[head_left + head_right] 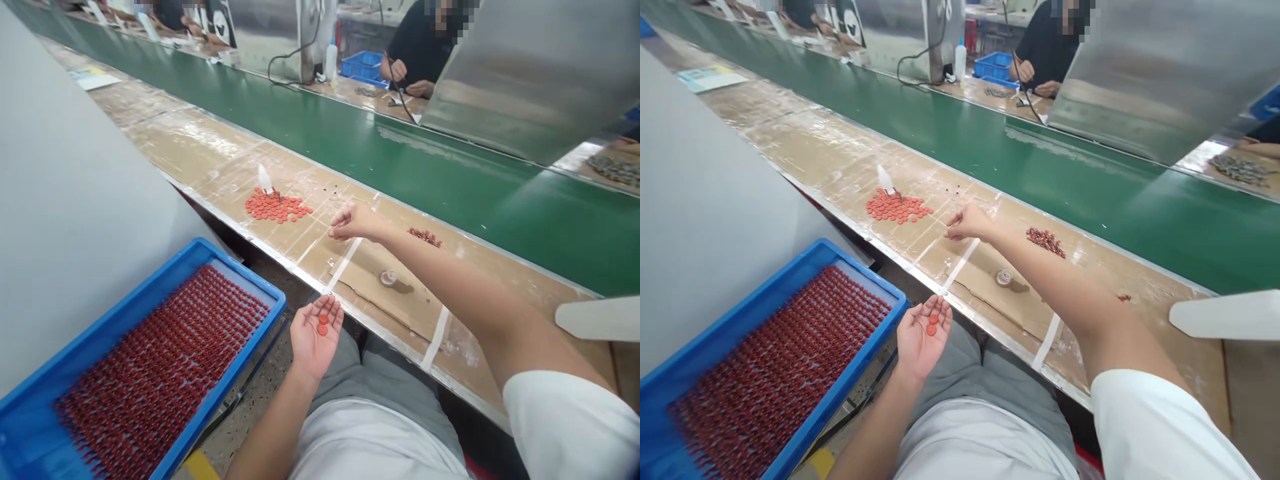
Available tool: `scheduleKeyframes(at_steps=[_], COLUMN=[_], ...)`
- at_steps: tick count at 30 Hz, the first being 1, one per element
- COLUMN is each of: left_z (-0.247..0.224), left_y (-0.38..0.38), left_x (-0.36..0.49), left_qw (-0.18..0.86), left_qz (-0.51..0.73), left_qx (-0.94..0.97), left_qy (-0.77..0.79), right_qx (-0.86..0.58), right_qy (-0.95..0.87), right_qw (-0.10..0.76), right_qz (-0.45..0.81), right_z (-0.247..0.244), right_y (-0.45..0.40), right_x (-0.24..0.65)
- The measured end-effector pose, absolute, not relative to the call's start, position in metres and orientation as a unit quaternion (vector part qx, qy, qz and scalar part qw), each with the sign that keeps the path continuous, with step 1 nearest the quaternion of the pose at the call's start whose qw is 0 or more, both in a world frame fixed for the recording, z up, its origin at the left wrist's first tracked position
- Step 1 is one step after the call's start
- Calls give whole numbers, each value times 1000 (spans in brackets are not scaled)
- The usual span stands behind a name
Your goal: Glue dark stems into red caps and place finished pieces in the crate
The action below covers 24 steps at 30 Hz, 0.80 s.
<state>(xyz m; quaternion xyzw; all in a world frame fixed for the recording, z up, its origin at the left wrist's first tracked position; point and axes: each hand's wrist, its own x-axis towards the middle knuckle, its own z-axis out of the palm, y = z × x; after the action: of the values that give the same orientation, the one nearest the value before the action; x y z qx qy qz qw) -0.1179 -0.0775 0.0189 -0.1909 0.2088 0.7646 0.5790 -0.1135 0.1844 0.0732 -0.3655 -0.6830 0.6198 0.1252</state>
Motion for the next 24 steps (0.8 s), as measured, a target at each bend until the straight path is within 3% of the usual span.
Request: scheduleKeyframes(at_steps=[6,12,16,20,24], left_z=[20,20,23,30,34], left_y=[-96,-98,-90,-79,-70], left_x=[-152,-161,-159,-157,-151], left_qw=[503,493,513,545,563], left_qz=[811,822,821,810,803], left_qx=[-211,-184,-147,-124,-101], left_qy=[213,218,201,177,168], right_qx=[-441,-472,-384,-244,-149], right_qy=[-720,-768,-851,-896,-880], right_qw=[134,178,187,181,193], right_qz=[518,395,304,325,407], right_z=[44,57,84,101,87], right_y=[206,220,203,138,62], right_x=[-200,-205,-173,-112,-53])
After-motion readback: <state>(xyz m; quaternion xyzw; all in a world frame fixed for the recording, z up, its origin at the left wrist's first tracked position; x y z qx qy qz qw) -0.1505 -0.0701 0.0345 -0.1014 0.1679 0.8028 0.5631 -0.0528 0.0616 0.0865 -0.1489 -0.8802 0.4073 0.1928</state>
